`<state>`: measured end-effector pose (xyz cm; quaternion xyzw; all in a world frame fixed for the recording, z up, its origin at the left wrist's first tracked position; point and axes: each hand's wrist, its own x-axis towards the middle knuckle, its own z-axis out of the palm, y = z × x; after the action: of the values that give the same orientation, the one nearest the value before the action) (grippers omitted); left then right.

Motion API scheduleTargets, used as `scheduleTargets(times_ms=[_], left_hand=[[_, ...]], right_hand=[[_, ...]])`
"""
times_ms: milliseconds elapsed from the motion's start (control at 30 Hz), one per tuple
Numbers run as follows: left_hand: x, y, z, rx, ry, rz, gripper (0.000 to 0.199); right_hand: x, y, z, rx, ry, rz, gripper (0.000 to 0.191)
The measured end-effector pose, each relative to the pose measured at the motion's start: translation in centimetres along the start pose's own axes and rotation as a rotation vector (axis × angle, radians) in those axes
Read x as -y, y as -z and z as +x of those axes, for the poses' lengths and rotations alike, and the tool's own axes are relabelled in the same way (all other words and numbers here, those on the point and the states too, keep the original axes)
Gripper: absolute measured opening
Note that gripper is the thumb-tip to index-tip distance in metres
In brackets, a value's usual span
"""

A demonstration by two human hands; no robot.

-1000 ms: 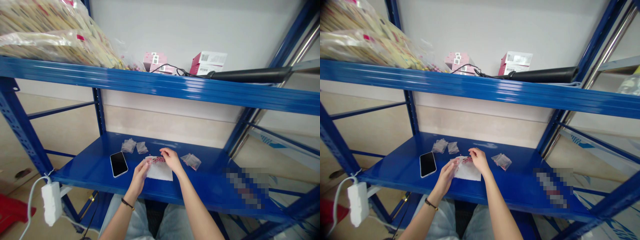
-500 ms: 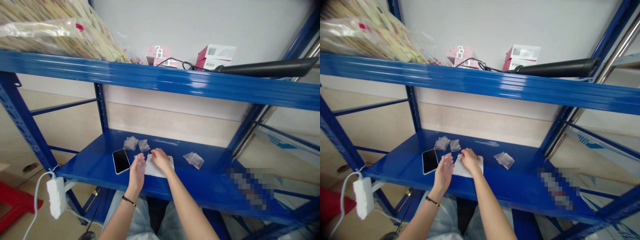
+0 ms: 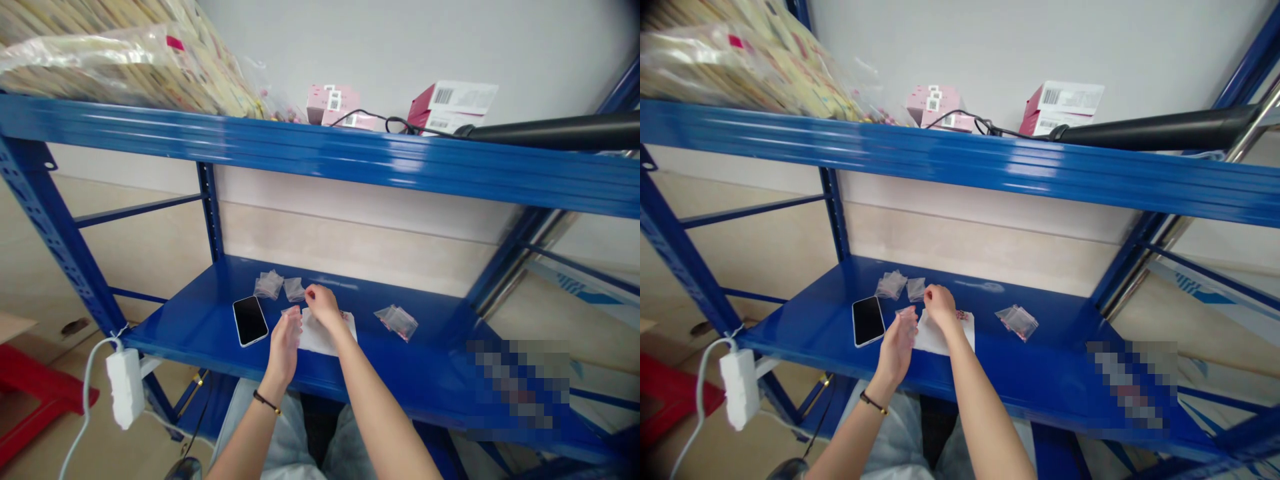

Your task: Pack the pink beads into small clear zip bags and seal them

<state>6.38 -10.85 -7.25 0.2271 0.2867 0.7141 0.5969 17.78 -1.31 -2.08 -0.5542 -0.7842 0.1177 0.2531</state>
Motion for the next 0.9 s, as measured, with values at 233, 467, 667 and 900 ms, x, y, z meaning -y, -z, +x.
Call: scheduleTargets(times_ms=[233, 467, 667, 900], left_hand=[[0.4, -0.2, -0.2, 0.129, -0.041, 0.023, 0.040], [0.4, 0.1, -0.1, 0.095, 0.015, 0.043, 0.037], [0.5, 0.1, -0.1, 0.122, -0.024, 0.065, 0.036], [0.5, 0.1, -0.2, 0.133, -0.030, 0.063, 0.034]], right_hand=[[1.6, 4.2, -2.4, 0.117, 0.231, 0.308, 0.015], [-2.1, 4.1, -2.2, 0.000, 0.156, 0.113, 0.027], [-4.7, 1.5, -2.9, 0.098, 0.137, -0.085, 0.023], [-4.8, 0.3, -2.6, 0.121, 0.110, -0.202, 0.021]])
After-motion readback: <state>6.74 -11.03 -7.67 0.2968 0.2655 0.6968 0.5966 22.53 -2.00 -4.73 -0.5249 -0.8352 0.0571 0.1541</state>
